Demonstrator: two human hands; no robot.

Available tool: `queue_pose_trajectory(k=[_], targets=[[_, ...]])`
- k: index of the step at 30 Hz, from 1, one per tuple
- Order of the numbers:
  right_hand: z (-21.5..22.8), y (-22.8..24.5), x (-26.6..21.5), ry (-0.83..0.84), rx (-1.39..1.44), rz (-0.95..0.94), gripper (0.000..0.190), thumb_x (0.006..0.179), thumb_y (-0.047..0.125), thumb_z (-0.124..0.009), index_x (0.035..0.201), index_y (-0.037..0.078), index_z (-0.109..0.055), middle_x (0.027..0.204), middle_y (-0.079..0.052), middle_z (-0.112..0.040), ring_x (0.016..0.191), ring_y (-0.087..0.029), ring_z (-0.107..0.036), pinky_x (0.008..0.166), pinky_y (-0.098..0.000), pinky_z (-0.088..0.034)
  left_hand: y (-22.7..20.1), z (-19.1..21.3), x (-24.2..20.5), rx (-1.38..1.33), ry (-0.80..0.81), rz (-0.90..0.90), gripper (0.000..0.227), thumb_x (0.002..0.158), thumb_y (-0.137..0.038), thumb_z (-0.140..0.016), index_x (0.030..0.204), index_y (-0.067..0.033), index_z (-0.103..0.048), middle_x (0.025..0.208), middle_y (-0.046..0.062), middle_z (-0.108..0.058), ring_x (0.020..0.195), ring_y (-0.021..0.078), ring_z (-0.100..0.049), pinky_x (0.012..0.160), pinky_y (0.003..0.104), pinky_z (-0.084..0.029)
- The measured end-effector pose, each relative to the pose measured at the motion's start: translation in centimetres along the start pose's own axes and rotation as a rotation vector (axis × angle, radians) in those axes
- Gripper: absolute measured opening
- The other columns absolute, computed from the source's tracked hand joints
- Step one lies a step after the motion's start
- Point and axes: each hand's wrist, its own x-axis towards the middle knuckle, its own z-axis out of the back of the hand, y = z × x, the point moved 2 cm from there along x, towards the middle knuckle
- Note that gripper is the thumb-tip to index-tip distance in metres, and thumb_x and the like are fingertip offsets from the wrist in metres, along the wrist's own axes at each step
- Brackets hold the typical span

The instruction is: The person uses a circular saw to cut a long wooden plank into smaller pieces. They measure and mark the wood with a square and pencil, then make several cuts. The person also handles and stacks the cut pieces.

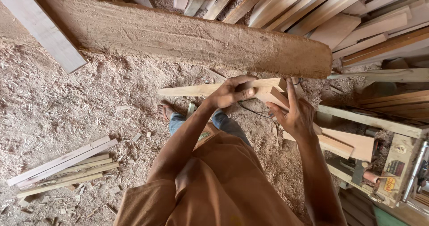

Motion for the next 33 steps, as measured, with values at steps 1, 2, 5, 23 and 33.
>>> queue_pose_trajectory(k=[1, 2, 5, 23, 33], targets=[[-0.1, 0.0, -0.1, 0.008, 0.006, -0.019, 0.086, 0.103, 0.048, -0.064, 0.157, -0.012, -0.035, 0.098, -0.024, -0.076, 0.073, -0.026, -0.075, 0.062, -0.0357, -0.061, -0.1, -0.1, -0.1, -0.066, 0.009, -0.015, 0.055, 0.097, -0.038, -0.076, 0.14, -0.0069, -0.063, 0.115, 0.011, -0.066, 0.112, 0.0267, -0.067, 0.106, 0.048, -0.055], [-0.1, 0.0, -0.1, 0.014, 0.011, -0.036, 0.087, 0.103, 0.049, -0.064, 0.157, -0.012, -0.034, 0.097, -0.024, -0.076, 0.072, -0.026, -0.074, 0.061, -0.0357, -0.061, -0.4, -0.2, 0.0, -0.128, 0.018, -0.032, 0.06, 0.092, -0.04, -0.078, 0.139, -0.009, -0.057, 0.117, 0.008, -0.066, 0.111, 0.0244, -0.069, 0.104, 0.045, -0.055], [-0.3, 0.1, 0.2, 0.015, 0.009, -0.051, 0.089, 0.102, 0.051, -0.062, 0.158, -0.012, -0.033, 0.096, -0.024, -0.076, 0.071, -0.025, -0.074, 0.061, -0.0359, -0.061, -1.4, -0.5, 0.3, -0.078, 0.005, -0.133, 0.057, 0.093, -0.044, -0.08, 0.131, -0.0087, -0.058, 0.108, 0.006, -0.07, 0.099, 0.0204, -0.073, 0.095, 0.04, -0.061], [0.8, 0.8, 1.0, 0.073, 0.043, -0.103, 0.092, 0.098, 0.05, -0.068, 0.157, -0.012, -0.034, 0.087, -0.021, -0.076, 0.063, -0.025, -0.071, 0.058, -0.0369, -0.059, -1.9, -1.3, 1.0, 0.343, -0.135, -0.215, 0.051, 0.096, -0.051, -0.066, 0.121, -0.0071, -0.063, 0.084, 0.002, -0.058, 0.055, 0.01, -0.045, 0.052, 0.033, -0.042], [1.1, 1.8, 1.0, 0.004, 0.095, -0.098, 0.078, 0.108, 0.048, -0.053, 0.157, -0.01, -0.033, 0.121, -0.035, -0.07, 0.086, -0.033, -0.077, 0.068, -0.0397, -0.064, -2.0, -1.2, 1.1, 0.315, -0.16, -0.14, 0.046, 0.094, -0.044, -0.074, 0.121, -0.0072, -0.066, 0.076, 0.004, -0.058, 0.06, 0.0136, -0.045, 0.059, 0.035, -0.04]])
